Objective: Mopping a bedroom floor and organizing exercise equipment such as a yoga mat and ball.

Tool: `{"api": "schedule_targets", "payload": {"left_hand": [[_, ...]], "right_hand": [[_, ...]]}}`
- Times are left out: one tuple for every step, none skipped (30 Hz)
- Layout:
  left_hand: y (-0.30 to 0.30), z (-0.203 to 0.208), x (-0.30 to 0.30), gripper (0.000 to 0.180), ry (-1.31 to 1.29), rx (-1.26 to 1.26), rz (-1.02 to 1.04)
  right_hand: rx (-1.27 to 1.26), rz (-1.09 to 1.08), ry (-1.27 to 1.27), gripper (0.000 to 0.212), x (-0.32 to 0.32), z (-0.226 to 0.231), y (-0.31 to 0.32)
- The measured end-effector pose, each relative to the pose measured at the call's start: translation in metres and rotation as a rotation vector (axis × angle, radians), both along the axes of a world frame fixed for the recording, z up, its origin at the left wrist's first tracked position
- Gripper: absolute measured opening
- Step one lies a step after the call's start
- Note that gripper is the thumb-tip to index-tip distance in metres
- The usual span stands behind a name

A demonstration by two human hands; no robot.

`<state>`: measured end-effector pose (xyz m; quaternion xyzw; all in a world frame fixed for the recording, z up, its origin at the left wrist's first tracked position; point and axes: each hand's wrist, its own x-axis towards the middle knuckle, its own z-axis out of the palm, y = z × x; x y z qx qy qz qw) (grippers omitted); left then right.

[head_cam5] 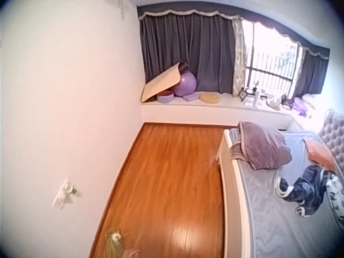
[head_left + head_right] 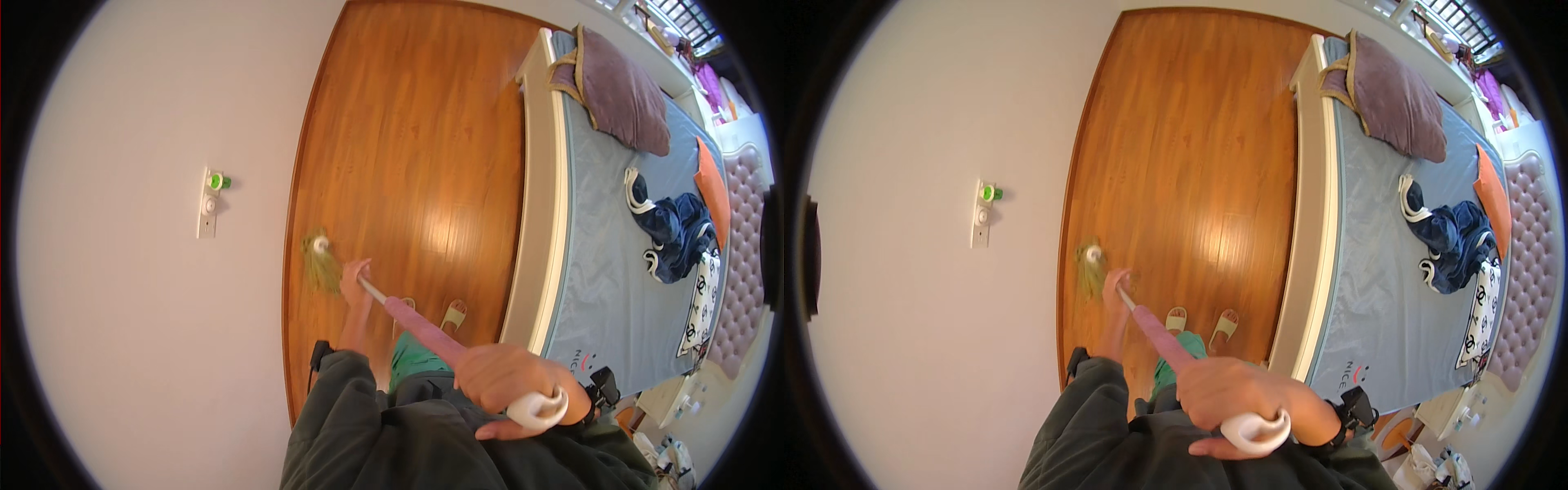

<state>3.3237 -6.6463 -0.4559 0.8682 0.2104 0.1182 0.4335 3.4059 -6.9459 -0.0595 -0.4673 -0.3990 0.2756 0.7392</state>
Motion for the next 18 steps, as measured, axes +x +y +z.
{"api": "schedule_targets", "payload": {"left_hand": [[-0.015,-0.006,0.039,0.015,-0.015,-0.004,-0.02],[-0.018,-0.021,0.071,0.016,-0.086,-0.037,-0.008],[-0.02,-0.034,0.099,0.017,-0.15,-0.071,0.005],[-0.043,-0.037,0.137,0.02,-0.145,-0.019,-0.058],[-0.066,-0.035,0.174,0.023,-0.14,0.037,-0.119],[-0.09,-0.029,0.203,0.028,-0.144,0.016,-0.173],[-0.102,-0.022,0.227,0.032,-0.147,0.009,-0.212],[-0.121,-0.018,0.252,0.032,-0.155,-0.003,-0.223],[-0.143,-0.016,0.278,0.035,-0.178,-0.046,-0.275],[-0.159,-0.017,0.302,0.038,-0.197,-0.083,-0.326],[-0.171,-0.018,0.324,0.038,-0.201,-0.091,-0.343],[-0.18,-0.02,0.344,0.042,-0.199,-0.075,-0.433],[-0.187,-0.023,0.362,0.047,-0.197,-0.054,-0.518],[-0.196,-0.024,0.377,0.047,-0.197,-0.05,-0.529],[-0.208,-0.024,0.392,0.044,-0.164,-0.118,-0.596],[-0.217,-0.021,0.404,0.042,-0.128,-0.182,-0.659],[-0.228,-0.018,0.416,0.042,-0.127,-0.172,-0.666],[-0.242,-0.01,0.422,0.038,-0.118,-0.128,-0.747]], "right_hand": [[-0.049,-0.022,-0.064,0.034,0.004,0.008,-0.008],[-0.077,-0.031,-0.128,0.034,0.009,0.014,-0.012],[-0.112,-0.043,-0.129,0.033,0.012,0.018,-0.014],[-0.134,-0.063,-0.142,0.033,0.019,0.021,-0.02],[-0.218,-0.153,-0.167,0.033,0.027,0.022,-0.027],[-0.296,-0.241,-0.184,0.033,0.035,0.018,-0.033],[-0.352,-0.292,-0.19,0.035,0.045,0.014,-0.039],[-0.363,-0.304,-0.197,0.035,0.053,0.013,-0.044],[-0.395,-0.4,-0.186,0.035,0.059,0.014,-0.05],[-0.421,-0.495,-0.17,0.036,0.066,0.013,-0.056],[-0.433,-0.526,-0.175,0.033,0.074,0.012,-0.061],[-0.438,-0.544,-0.172,0.033,0.08,0.012,-0.059],[-0.496,-0.621,-0.159,0.035,0.087,0.013,-0.055],[-0.551,-0.695,-0.145,0.038,0.093,0.014,-0.051],[-0.59,-0.72,-0.158,0.036,0.098,0.01,-0.051],[-0.583,-0.728,-0.156,0.036,0.103,0.008,-0.052],[-0.589,-0.823,-0.149,0.035,0.109,0.007,-0.054],[-0.596,-0.923,-0.135,0.034,0.111,0.004,-0.057]]}}
